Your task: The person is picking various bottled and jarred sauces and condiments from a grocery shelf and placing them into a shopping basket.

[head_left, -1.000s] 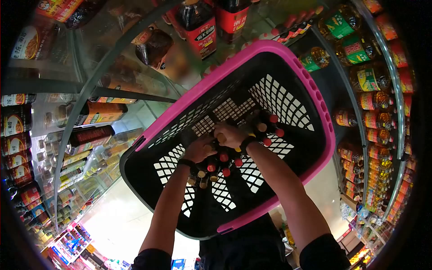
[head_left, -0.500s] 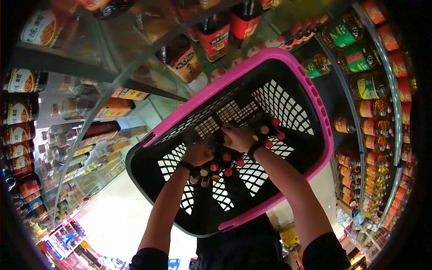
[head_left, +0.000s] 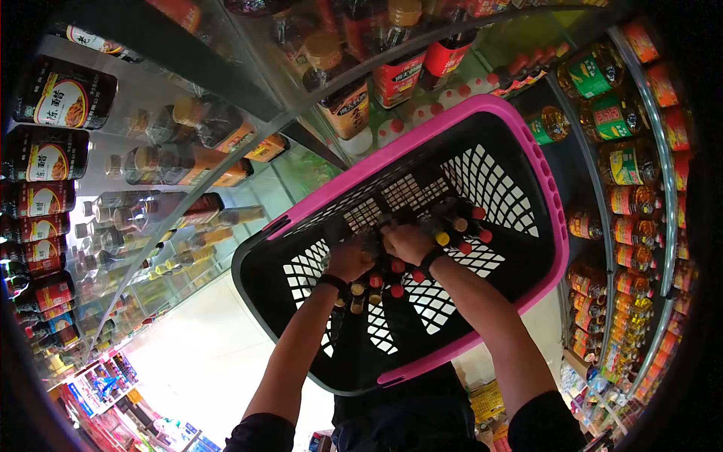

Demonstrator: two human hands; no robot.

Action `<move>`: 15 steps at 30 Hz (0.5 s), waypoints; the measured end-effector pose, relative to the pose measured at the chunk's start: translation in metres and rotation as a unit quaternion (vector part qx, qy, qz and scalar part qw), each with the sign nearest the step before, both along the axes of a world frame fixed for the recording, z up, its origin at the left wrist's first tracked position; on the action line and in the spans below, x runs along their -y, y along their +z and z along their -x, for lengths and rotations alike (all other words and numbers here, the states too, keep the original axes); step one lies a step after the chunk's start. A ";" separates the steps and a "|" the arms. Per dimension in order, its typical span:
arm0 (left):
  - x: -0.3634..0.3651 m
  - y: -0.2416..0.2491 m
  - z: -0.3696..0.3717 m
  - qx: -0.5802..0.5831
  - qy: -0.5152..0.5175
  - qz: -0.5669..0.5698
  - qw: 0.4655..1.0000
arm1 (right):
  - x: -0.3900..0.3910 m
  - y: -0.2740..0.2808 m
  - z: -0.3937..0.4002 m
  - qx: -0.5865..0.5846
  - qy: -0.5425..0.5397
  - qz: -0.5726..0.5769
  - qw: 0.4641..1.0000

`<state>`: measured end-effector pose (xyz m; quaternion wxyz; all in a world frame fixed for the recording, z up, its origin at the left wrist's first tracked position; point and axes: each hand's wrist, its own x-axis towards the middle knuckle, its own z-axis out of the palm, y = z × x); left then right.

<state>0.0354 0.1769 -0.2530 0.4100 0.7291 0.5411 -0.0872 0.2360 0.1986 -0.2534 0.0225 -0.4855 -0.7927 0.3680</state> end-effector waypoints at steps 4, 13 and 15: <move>0.005 0.000 0.000 0.035 0.027 -0.082 0.996 | 0.002 -0.002 0.005 -0.014 0.023 -0.019 0.999; 0.004 0.008 -0.003 0.009 0.063 -0.062 0.996 | 0.004 0.013 0.020 0.024 0.034 -0.003 0.999; 0.003 0.011 -0.004 -0.006 0.062 -0.050 0.997 | 0.006 0.009 0.022 0.035 0.020 -0.005 0.999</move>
